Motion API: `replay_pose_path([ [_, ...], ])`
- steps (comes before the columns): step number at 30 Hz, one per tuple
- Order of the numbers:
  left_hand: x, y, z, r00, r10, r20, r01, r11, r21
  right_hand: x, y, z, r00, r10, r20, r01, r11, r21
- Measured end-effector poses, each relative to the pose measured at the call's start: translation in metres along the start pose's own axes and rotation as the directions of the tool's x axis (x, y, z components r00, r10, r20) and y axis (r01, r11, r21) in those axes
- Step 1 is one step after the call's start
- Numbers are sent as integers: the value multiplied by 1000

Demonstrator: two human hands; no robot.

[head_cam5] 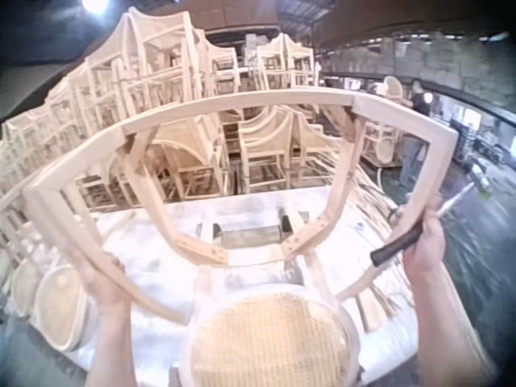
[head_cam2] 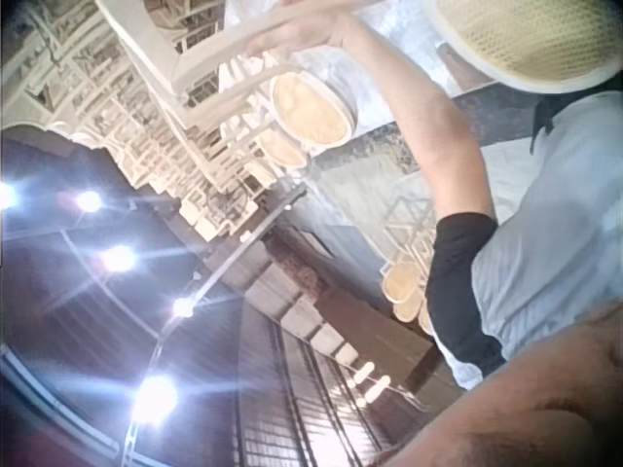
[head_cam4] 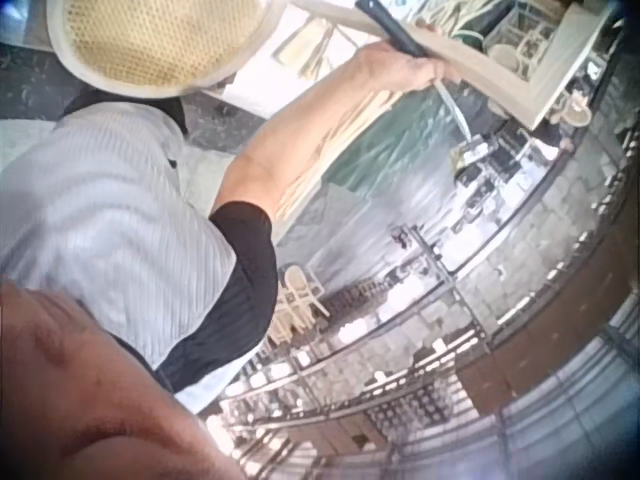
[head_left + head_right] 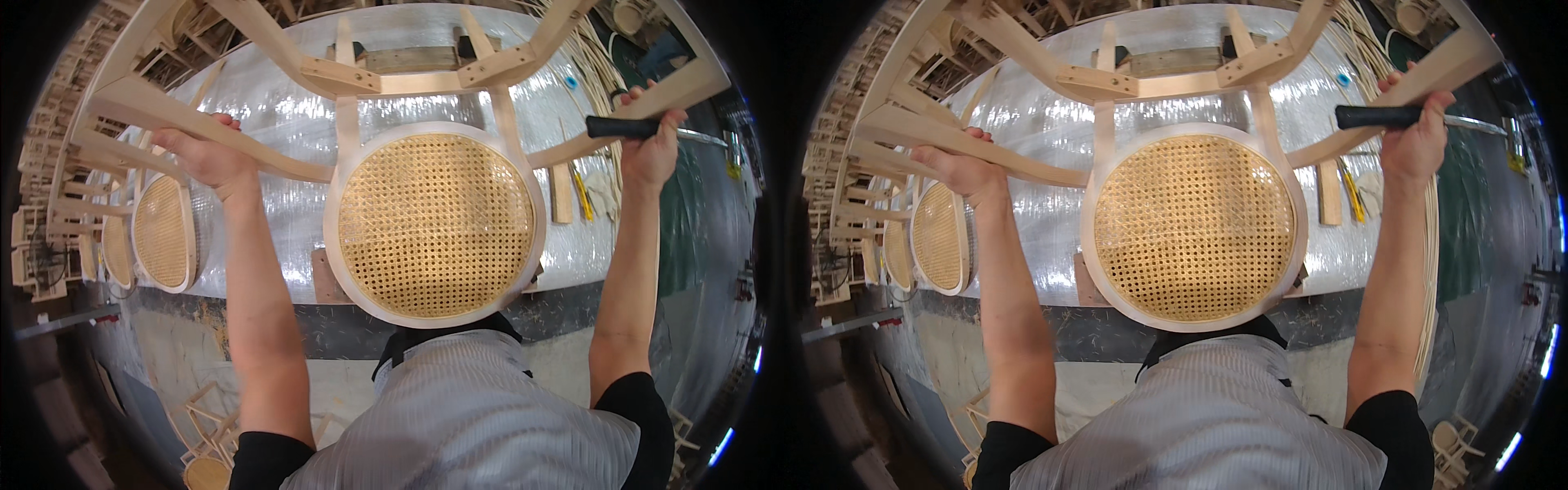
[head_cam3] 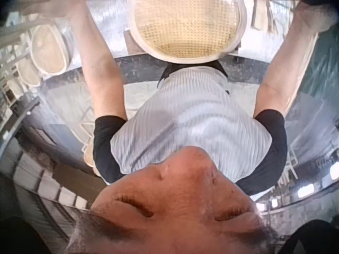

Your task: The person weaves thin cane strips into the perforated seat of a wooden chair frame. They use a hammer to tap the strips into place and a utility knife to trim excess material, working around the perimeter of the seat.

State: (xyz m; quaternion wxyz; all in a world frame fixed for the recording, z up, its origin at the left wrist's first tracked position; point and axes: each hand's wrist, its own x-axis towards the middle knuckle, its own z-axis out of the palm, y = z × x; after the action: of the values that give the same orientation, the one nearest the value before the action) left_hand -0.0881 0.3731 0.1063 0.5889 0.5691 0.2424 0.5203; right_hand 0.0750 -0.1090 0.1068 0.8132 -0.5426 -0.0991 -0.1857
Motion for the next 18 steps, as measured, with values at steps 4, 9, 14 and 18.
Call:
replay_pose_path([
  [4, -2, -3, 0, 1000, -21, 19, 21, 1000, 3, -7, -1, 2, 999, -35, -30, 34, 999, -38],
  [9, 1, -8, -5, 999, -9, -40, 9, 1000, -2, -9, -2, 0, 999, -35, -26, 33, 997, -67],
  [14, 5, -9, -4, 999, 5, -54, -7, 1000, -26, -7, 4, -2, 999, -50, -12, 49, 998, -32],
  [18, -2, -4, -10, 1000, -4, 5, 4, 999, -44, -4, 7, 1, 998, -64, 9, 64, 998, 16],
])
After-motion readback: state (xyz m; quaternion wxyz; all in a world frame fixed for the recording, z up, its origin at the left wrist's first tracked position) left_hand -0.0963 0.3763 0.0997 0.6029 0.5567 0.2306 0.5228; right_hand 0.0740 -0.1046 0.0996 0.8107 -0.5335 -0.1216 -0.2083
